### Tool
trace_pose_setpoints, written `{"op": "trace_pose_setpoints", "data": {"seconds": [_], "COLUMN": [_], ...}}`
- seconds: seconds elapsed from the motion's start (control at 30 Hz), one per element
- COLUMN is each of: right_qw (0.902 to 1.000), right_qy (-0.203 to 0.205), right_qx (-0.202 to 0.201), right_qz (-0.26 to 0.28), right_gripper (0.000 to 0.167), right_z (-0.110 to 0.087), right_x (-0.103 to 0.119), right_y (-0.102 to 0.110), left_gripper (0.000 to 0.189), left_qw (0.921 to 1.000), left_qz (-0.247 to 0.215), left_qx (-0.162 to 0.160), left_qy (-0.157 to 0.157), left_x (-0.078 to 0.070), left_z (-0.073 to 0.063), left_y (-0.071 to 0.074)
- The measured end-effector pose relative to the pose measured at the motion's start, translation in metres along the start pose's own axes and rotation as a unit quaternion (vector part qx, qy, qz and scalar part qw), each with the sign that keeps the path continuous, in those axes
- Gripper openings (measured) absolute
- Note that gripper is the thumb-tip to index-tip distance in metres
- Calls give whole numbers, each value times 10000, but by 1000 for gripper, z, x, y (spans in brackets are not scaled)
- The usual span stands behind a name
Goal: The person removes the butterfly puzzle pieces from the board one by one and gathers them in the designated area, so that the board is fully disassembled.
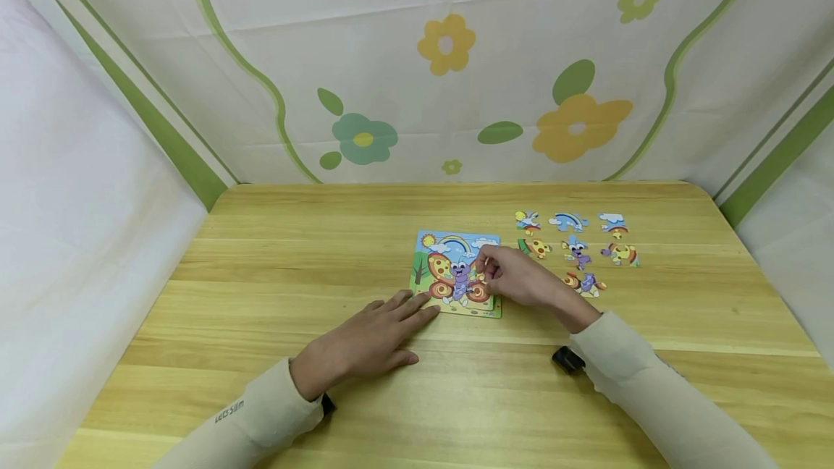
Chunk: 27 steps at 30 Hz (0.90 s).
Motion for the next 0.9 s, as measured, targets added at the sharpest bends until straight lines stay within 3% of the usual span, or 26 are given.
{"op": "trace_pose_setpoints", "data": {"seconds": [0.2, 0.43, 0.67, 0.9], "right_qw": [9991, 9974, 9954, 9912], "right_qy": [-89, -234, -390, -686], "right_qx": [-94, -430, -861, -1109], "right_qz": [400, 521, 161, 204], "right_gripper": [14, 14, 16, 16], "right_z": [-6, -21, -49, -77], "right_x": [0, -11, -44, -89], "right_y": [11, 40, 84, 126], "left_gripper": [73, 74, 74, 73], "left_qw": [10000, 9999, 9999, 10000], "left_qz": [45, 118, 124, 72], "left_qx": [-12, -51, -41, -31], "left_qy": [-30, -62, -78, -57], "left_x": [0, 0, -1, -1], "left_z": [0, 0, 0, 0], "left_y": [0, 0, 0, 1]}}
Point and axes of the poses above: each hand's wrist, its own z-axis towards the middle knuckle, its own y-axis out of the back of the hand, x = y × z, the point moved 7 cm from there along z, towards the middle knuckle, and after that the axes turned 9 degrees about -x, right-handed, at the moved point
